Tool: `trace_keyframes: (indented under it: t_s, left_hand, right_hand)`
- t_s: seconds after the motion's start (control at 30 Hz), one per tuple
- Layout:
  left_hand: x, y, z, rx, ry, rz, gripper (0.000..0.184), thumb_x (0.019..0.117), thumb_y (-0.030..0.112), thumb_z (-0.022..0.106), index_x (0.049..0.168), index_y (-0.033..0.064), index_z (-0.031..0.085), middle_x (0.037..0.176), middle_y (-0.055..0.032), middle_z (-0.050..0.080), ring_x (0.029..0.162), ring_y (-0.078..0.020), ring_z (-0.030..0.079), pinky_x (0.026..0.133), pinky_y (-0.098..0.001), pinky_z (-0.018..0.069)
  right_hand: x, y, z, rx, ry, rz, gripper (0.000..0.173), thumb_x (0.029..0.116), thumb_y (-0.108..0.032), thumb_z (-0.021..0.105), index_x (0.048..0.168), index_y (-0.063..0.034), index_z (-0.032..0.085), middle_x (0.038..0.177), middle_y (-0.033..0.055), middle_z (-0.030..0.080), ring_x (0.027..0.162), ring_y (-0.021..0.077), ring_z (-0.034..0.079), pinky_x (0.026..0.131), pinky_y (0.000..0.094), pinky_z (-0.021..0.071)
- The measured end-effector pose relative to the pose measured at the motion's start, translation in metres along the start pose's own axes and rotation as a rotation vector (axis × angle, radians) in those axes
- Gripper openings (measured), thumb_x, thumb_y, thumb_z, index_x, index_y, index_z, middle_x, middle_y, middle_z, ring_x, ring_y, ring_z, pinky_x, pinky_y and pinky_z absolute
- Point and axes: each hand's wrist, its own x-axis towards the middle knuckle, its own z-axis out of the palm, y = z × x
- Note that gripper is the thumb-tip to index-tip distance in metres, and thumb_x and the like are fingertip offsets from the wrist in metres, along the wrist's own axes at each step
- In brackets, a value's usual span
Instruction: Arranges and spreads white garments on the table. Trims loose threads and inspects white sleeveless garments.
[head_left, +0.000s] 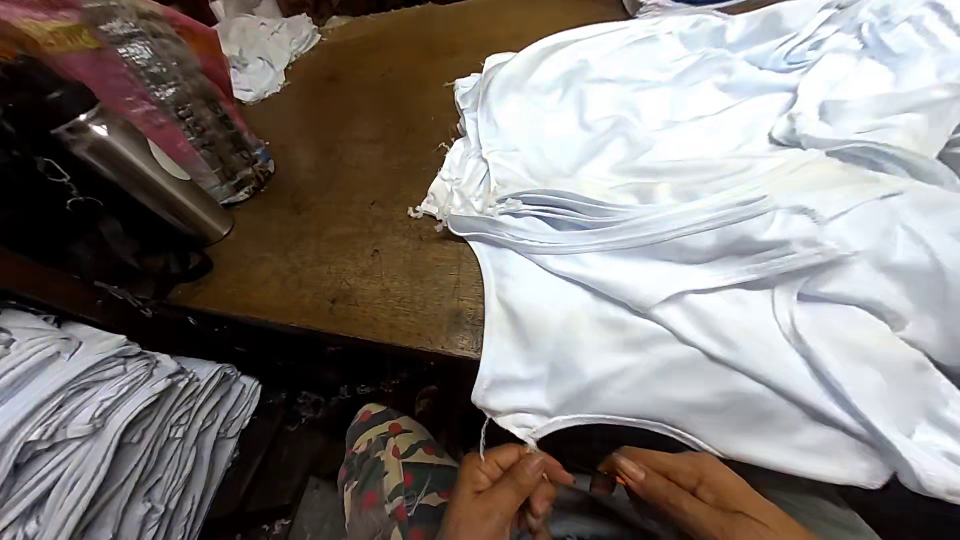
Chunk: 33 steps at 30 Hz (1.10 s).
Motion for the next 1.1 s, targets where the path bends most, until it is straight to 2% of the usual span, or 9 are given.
trace_keyframes:
  t_s: [0.1,0.27,0.57,0.73,0.9,0.97,1.03,1.1]
  left_hand:
    - [-0.011,0.0,-0.002,0.007,-0.026,0.016,0.03,0.1087,0.019,0.048,0.108,0.0009,0.072,0.072,0.0018,0.063,0.059,-0.0044,0.058,0.054,-0.0213,0.0514]
    - [-0.013,0.003,-0.003,-0.03,-0.071,0.014,0.031,0.1084,0.02,0.048,0.106,0.0006,0.073,0.073,0.001,0.063,0.057,-0.0047,0.057,0.051,-0.0206,0.0492]
    - [-0.012,0.001,-0.004,-0.143,-0.071,-0.053,0.031,0.1072,0.022,0.05,0.102,0.0018,0.073,0.07,0.0013,0.062,0.055,-0.0045,0.055,0.049,-0.0202,0.0469]
    - [-0.011,-0.001,-0.005,-0.161,-0.07,-0.069,0.032,0.1076,0.021,0.048,0.102,0.0016,0.073,0.069,0.0018,0.061,0.055,-0.0045,0.056,0.049,-0.0199,0.0474]
    - [-0.011,-0.003,-0.005,-0.12,-0.043,-0.094,0.032,0.1072,0.019,0.048,0.101,0.0009,0.074,0.069,0.0014,0.062,0.055,-0.0045,0.056,0.05,-0.0204,0.0485]
    - [-0.01,-0.005,-0.009,-0.002,-0.005,-0.097,0.029,0.1067,0.016,0.049,0.105,0.0006,0.074,0.075,-0.0002,0.067,0.059,-0.006,0.06,0.054,-0.0223,0.0521]
    - [-0.007,-0.008,-0.015,0.116,0.101,-0.076,0.022,0.1037,0.01,0.053,0.112,-0.0011,0.071,0.089,-0.0036,0.071,0.071,-0.0102,0.067,0.062,-0.0278,0.0591]
    - [-0.002,-0.007,-0.019,0.122,0.27,0.001,0.023,0.0979,0.008,0.063,0.117,-0.0055,0.067,0.099,-0.0099,0.071,0.083,-0.0187,0.071,0.075,-0.0373,0.0629]
  right_hand:
    - [0.011,0.001,-0.001,0.011,-0.044,0.021,0.04,0.1098,-0.03,0.043,0.097,-0.0059,0.073,0.067,-0.0065,0.054,0.055,0.0,0.044,0.051,0.0217,0.0374]
    - [0.027,-0.001,0.001,-0.039,-0.075,-0.012,0.041,0.1078,-0.035,0.048,0.085,-0.0108,0.071,0.062,-0.0078,0.053,0.052,-0.0004,0.044,0.05,0.0218,0.0366]
    - [0.039,-0.007,0.002,-0.155,-0.064,-0.057,0.045,0.1065,-0.042,0.049,0.076,-0.0147,0.066,0.06,-0.0081,0.051,0.053,0.0004,0.045,0.049,0.0232,0.0352]
    - [0.04,-0.006,0.006,-0.172,-0.036,-0.062,0.044,0.1057,-0.043,0.05,0.076,-0.016,0.067,0.061,-0.009,0.053,0.054,-0.0003,0.046,0.05,0.0227,0.0359]
    - [0.04,-0.001,0.011,-0.359,0.067,-0.125,0.049,0.1057,-0.047,0.044,0.071,-0.0173,0.061,0.055,-0.0081,0.046,0.05,0.0032,0.046,0.046,0.0281,0.0347]
    - [0.036,0.004,0.011,-0.39,0.055,-0.115,0.049,0.1061,-0.047,0.043,0.072,-0.0164,0.062,0.056,-0.0063,0.049,0.051,0.0058,0.048,0.046,0.0313,0.0366]
    - [0.029,0.008,0.008,-0.316,-0.014,-0.05,0.048,0.1073,-0.043,0.044,0.077,-0.0134,0.066,0.059,-0.0039,0.054,0.053,0.0081,0.05,0.05,0.0337,0.0391]
    - [0.021,0.011,0.007,-0.161,-0.043,0.032,0.044,0.1088,-0.036,0.044,0.082,-0.0108,0.069,0.061,-0.005,0.053,0.052,0.0053,0.046,0.05,0.0289,0.0376]
